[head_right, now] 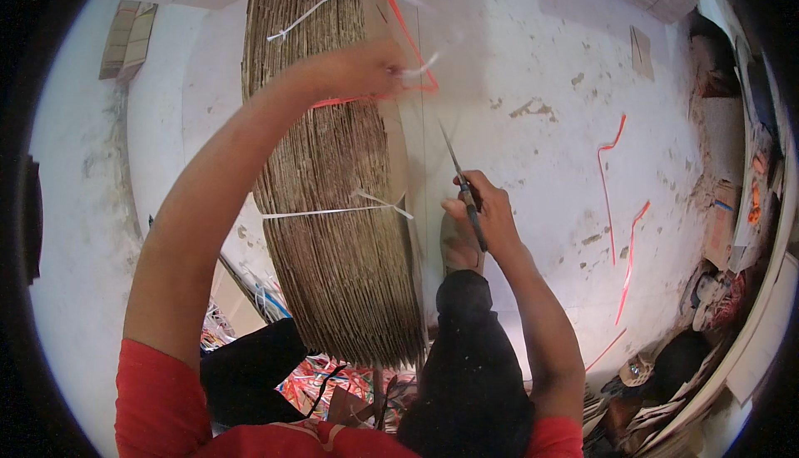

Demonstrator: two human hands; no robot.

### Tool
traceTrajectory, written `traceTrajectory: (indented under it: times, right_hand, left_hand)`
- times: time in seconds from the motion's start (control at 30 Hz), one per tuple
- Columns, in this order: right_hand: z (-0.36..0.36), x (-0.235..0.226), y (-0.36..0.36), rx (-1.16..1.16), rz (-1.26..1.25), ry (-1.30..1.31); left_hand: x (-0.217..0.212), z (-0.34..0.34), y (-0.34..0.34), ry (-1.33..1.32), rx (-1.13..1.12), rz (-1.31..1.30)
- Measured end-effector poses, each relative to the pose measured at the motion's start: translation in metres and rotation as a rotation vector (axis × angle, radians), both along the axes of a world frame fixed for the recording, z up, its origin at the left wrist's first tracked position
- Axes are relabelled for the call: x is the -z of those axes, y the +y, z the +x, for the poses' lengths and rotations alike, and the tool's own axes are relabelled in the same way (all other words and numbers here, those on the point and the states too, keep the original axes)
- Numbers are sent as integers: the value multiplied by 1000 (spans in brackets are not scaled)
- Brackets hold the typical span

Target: The person sits on the floor and bundles stacks of corrugated cardboard sheets using red and white plastic ties. They wrap the ties around the stacks, tie knots, and trim the excess with scissors. The person then moves the finished bundles aside and repeats the process with another stack.

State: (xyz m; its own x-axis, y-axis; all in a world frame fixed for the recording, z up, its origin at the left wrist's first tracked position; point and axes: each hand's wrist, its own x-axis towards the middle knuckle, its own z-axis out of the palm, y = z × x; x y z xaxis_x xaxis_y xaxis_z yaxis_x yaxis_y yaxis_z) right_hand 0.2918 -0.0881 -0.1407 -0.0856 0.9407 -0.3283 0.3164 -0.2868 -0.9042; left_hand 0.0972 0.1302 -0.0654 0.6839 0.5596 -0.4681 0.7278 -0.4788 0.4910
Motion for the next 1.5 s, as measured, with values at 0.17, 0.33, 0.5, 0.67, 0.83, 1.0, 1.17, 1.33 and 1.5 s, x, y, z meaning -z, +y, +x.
traceTrajectory:
  times: [0.17,0.33,0.5,0.67,0.83,1.0,1.17,1.33,1.5]
  right_hand:
    - [-5,-5,21,-47,36,69]
    - [-5,-10,32,-119,43,46]
    - [-13,-20,49,-133,109,47]
    - [-18,-28,66,-166,150,47]
    - [-25,-31,79,-174,118,78]
    - [-28,-30,87,-176,62,82]
    - [-30,-32,90,-164,58,91]
    - [-29,-28,90,-134,56,74]
    - [-29,-10,77,-28,70,7]
  left_hand:
    - [-20,4,4,-48,-100,-334]
    - [-52,13,10,-296,-219,-410]
    - [-40,24,29,-500,-161,-420]
    - [-66,34,26,-504,-101,-233]
    - [-72,46,20,-548,-122,-297]
    - [-67,51,18,-544,-123,-284]
    - [-61,53,18,-563,-120,-277]
    - [-70,57,6,-516,-222,-318]
    - [-77,86,-10,-503,2,-115]
